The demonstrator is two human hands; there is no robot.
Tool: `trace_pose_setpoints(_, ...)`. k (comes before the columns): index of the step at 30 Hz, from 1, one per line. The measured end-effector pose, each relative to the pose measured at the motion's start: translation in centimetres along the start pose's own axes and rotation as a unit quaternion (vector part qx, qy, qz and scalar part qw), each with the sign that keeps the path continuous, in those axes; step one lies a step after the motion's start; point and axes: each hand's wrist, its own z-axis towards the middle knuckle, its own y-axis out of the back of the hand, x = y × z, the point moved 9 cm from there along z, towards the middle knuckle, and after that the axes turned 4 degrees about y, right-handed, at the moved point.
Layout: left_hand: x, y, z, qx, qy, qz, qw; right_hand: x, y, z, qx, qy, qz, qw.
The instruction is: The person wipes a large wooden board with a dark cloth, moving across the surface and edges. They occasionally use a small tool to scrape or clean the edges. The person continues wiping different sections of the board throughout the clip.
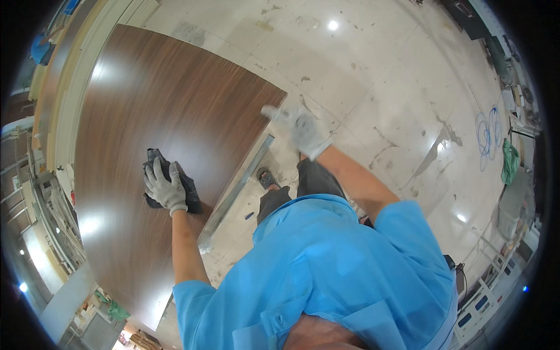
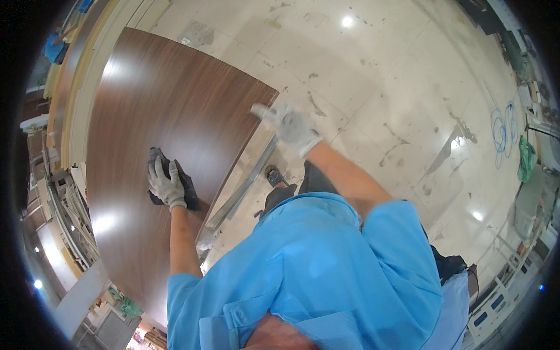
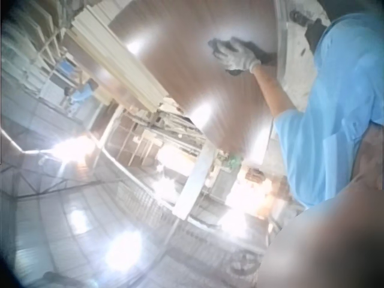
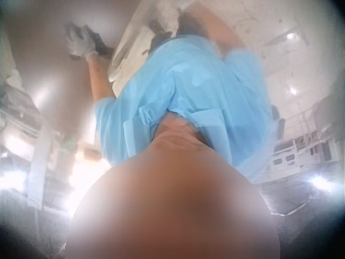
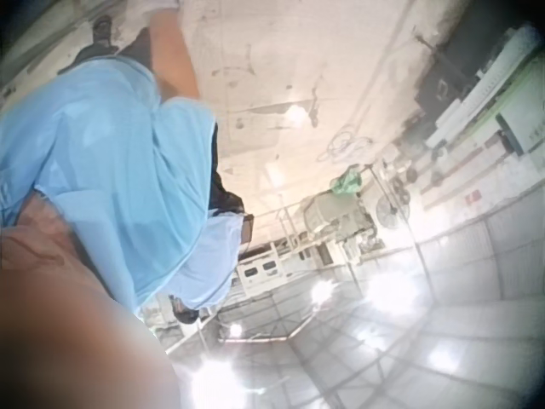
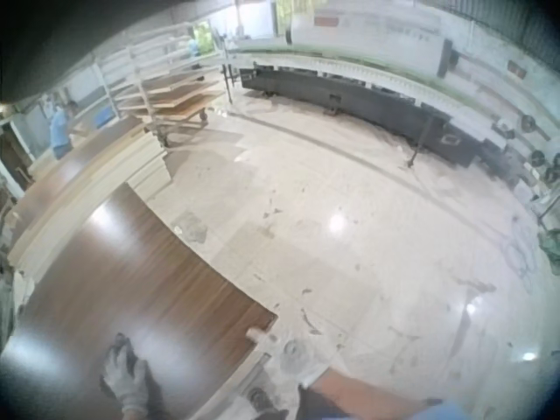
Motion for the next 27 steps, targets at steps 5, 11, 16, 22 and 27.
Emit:
trace_pose_setpoints(5,1.0,-0.5,0.4,-0.012,-0.015,-0.018,1.000,-0.4,2.6,0.2,-0.027,-0.019,-0.094,0.995)
trace_pose_setpoints(11,0.8,-0.3,0.1,-0.022,-0.018,-0.006,1.000,5.0,-2.9,-1.7,0.024,0.063,-0.185,0.980)
trace_pose_setpoints(16,0.7,-0.2,0.4,-0.008,-0.013,-0.016,1.000,6.0,-11.0,-3.2,0.088,0.155,-0.065,0.982)
trace_pose_setpoints(22,1.2,-1.1,0.3,0.001,-0.016,-0.009,1.000,-8.3,0.2,-1.8,-0.370,-0.109,0.135,0.913)
trace_pose_setpoints(27,1.0,-0.6,0.6,0.011,-0.022,-0.018,1.000,-4.8,-0.7,-1.1,-0.327,-0.008,0.141,0.934)
